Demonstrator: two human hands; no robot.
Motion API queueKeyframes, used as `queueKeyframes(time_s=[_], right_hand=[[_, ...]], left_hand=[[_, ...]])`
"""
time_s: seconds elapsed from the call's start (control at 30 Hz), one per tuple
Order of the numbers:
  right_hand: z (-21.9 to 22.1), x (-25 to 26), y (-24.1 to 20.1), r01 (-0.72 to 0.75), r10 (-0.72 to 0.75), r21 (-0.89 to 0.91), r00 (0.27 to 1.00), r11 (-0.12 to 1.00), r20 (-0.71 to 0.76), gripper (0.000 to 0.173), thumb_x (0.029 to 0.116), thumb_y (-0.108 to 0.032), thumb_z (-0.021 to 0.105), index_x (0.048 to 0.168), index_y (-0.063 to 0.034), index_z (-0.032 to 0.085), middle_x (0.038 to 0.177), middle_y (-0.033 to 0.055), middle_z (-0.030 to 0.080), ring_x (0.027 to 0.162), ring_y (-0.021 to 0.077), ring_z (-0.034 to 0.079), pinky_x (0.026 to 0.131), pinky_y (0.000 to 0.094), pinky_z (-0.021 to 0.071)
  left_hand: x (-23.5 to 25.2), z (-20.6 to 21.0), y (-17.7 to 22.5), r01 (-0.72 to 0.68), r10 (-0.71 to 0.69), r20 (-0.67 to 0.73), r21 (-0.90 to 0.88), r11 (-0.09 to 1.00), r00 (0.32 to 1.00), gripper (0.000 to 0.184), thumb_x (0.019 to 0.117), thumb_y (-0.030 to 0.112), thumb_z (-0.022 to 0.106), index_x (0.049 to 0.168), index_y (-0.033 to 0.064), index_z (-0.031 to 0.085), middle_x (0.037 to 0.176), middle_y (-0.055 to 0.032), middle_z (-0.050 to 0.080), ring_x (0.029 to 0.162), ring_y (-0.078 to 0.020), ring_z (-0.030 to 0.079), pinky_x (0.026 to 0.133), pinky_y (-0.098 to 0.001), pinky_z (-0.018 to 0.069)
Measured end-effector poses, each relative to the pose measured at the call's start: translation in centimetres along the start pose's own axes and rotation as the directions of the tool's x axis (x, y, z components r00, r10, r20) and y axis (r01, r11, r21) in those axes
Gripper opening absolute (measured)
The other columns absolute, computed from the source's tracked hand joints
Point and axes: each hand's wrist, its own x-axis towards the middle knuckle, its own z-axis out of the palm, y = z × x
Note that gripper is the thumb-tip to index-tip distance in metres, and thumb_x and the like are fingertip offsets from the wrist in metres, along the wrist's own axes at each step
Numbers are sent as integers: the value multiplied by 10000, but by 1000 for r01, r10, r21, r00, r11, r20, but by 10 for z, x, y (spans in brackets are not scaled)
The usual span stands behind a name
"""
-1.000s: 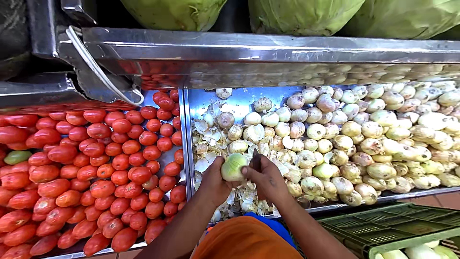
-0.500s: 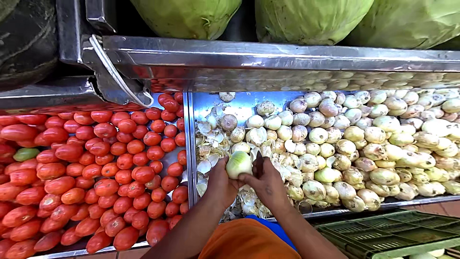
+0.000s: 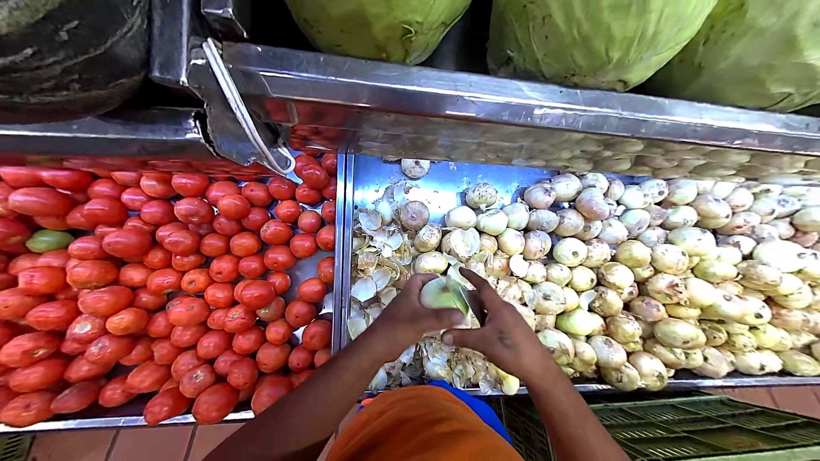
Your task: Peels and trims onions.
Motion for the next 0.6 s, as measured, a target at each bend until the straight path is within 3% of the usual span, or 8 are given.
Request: queueKeyframes(time_s=[0.1,0.17,0.27,0.37,0.43,0.5,0.53,0.6], right_hand=[[8,-6,10,54,-54,-31,999,998,-6,1030,657,-551,923,1545,-360,438,1182,4,710,992,134,702,880,442,609],[12,-11,21,133,-129,45,989,990,-78,959,651,-553,913,1489,-303,520,1158,-16,718,973,103,704,846,387,624],[14,-18,29,204,-182,197,975,959,-124,953,632,-439,964,1468,-256,543,1211,6,711,1055,141,713,889,377,643],[14,-24,36,254,-227,270,966,929,-126,966,620,-386,982,1467,-240,541,1255,43,686,1087,180,705,894,393,643],[12,-28,37,274,-248,324,961,905,-121,965,627,-347,987,1470,-225,535,1270,65,681,1096,196,706,895,390,647],[13,-32,36,272,-244,348,962,897,-125,960,628,-326,988,1465,-221,530,1263,65,685,1093,194,709,891,382,647],[14,-32,35,268,-235,339,963,902,-134,956,627,-321,990,1461,-222,532,1255,62,688,1088,195,711,892,385,648],[15,-30,38,285,-248,282,955,916,-161,949,629,-382,986,1453,-217,544,1247,53,693,1077,186,711,895,400,648]], left_hand=[[-1,9,4,-37,36,10,429,903,999,917,725,433,922,1465,159,456,1356,-91,566,1116,-195,639,941,-455,571],[-1,6,8,-112,83,82,485,867,993,862,724,414,928,1437,156,518,1337,-65,567,1114,-176,630,944,-431,572],[3,-10,10,-215,130,266,322,922,955,761,761,197,917,1435,121,571,1323,-80,567,1049,-193,681,892,-391,628],[7,-23,0,-237,184,383,94,967,905,571,885,49,755,1430,60,586,1352,-113,581,1034,-229,686,893,-399,618],[7,-26,-5,-220,210,369,-17,975,906,340,1014,38,566,1345,16,643,1294,-140,645,987,-243,712,865,-412,626],[3,-22,-5,-197,197,303,-31,980,932,306,1083,140,469,1273,7,668,1213,-150,687,966,-251,721,844,-427,628],[-1,-17,-3,-200,183,275,32,979,944,323,1079,205,495,1311,34,640,1220,-138,684,979,-243,717,848,-423,624],[-13,-4,5,-227,159,241,290,930,958,575,924,303,755,1429,115,552,1319,-73,614,1078,-196,679,892,-407,616]])
